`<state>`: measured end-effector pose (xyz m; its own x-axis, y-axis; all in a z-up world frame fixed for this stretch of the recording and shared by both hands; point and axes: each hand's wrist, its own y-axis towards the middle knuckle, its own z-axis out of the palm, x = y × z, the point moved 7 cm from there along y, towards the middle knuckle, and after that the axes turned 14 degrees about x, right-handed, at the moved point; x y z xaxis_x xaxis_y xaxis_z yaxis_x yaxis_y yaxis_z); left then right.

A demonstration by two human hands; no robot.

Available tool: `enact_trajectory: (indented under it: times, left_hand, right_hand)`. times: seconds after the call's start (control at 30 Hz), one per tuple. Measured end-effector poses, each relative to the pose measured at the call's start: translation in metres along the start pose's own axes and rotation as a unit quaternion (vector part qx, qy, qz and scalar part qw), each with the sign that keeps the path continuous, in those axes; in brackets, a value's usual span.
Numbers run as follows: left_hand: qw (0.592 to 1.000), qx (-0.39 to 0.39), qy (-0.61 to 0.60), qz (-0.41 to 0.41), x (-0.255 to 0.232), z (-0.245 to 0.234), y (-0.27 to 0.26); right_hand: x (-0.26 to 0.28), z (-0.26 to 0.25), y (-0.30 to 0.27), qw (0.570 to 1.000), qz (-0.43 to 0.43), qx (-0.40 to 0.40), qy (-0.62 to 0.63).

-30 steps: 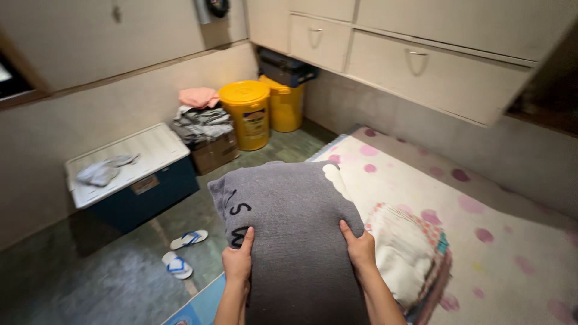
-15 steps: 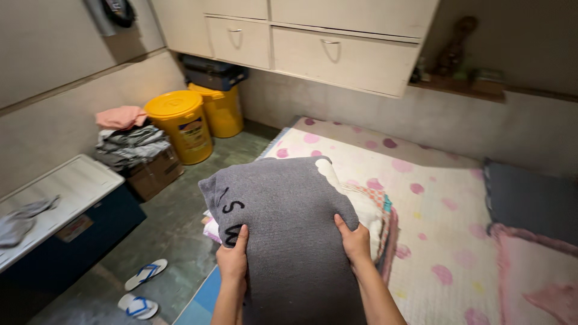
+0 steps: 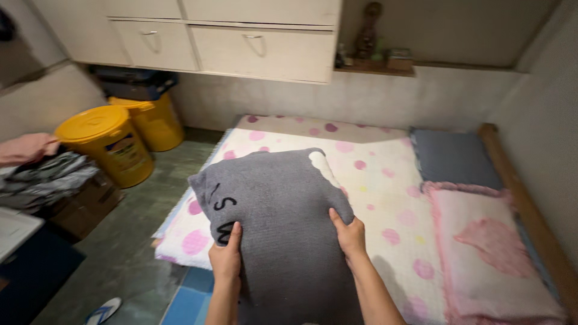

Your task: The person arranges bedding on a single bed in a bedroom. They place a pink pillow at the head of the bed, then add a gray pillow with a swan design. Next, they fold and stack several blankets and towels on the bed, smoothing each item by hand.

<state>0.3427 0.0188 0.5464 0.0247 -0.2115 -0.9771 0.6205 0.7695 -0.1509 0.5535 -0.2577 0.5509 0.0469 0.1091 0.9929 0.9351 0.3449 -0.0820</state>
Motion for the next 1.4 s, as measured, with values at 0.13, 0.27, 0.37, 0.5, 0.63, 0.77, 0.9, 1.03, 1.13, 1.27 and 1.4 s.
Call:
enact_trajectory:
  times: [0.13,0.27,0.37,0.5,0.63,0.77,0.9,1.03,1.13,1.27,1.4]
  left_hand:
    - [0.999,0.014,0.024,0.017,0.004,0.035,-0.006]
    - [0.999,0.033,0.02,0.015,0.014,0.077,-0.012]
    - [0.999,0.049,0.001,-0.005,0.025,0.111,-0.015]
    - [0.998,0.056,0.018,-0.011,0.037,0.151,-0.024]
    - [0.997,0.071,0.016,-0.012,0.049,0.193,-0.031]
    - [0.996,0.09,0.021,-0.006,0.059,0.231,-0.039]
    - [0.994,0.103,0.025,-0.016,0.073,0.264,-0.049]
    - [0.992,0.125,0.03,-0.021,0.088,0.295,-0.05]
    - [0.989,0.135,0.052,-0.038,0.102,0.315,-0.043]
    - [0.985,0.157,0.022,-0.071,0.122,0.343,-0.028]
    - [0.984,0.162,0.062,-0.037,0.128,0.371,-0.009]
  right_hand:
    - [0.0,-0.037,-0.002,1.0,-0.012,-0.019,0.017]
    - [0.005,-0.08,0.004,0.997,-0.06,-0.04,0.026]
    - [-0.01,-0.113,0.011,0.999,0.021,-0.04,0.02]
    - [-0.016,-0.157,0.014,0.998,0.005,-0.065,0.003]
    - [-0.023,-0.2,0.017,0.997,0.006,-0.081,0.001]
    - [-0.025,-0.238,0.018,0.994,-0.02,-0.104,0.006]
    - [-0.036,-0.271,0.015,0.994,0.011,-0.109,0.009]
    - [-0.051,-0.301,0.015,0.989,0.061,-0.134,0.001]
    - [-0.06,-0.318,0.018,0.987,0.049,-0.154,0.014]
    - [-0.06,-0.341,0.031,0.983,-0.025,-0.181,-0.014]
    - [-0.077,-0.358,0.05,0.981,0.053,-0.189,-0.006]
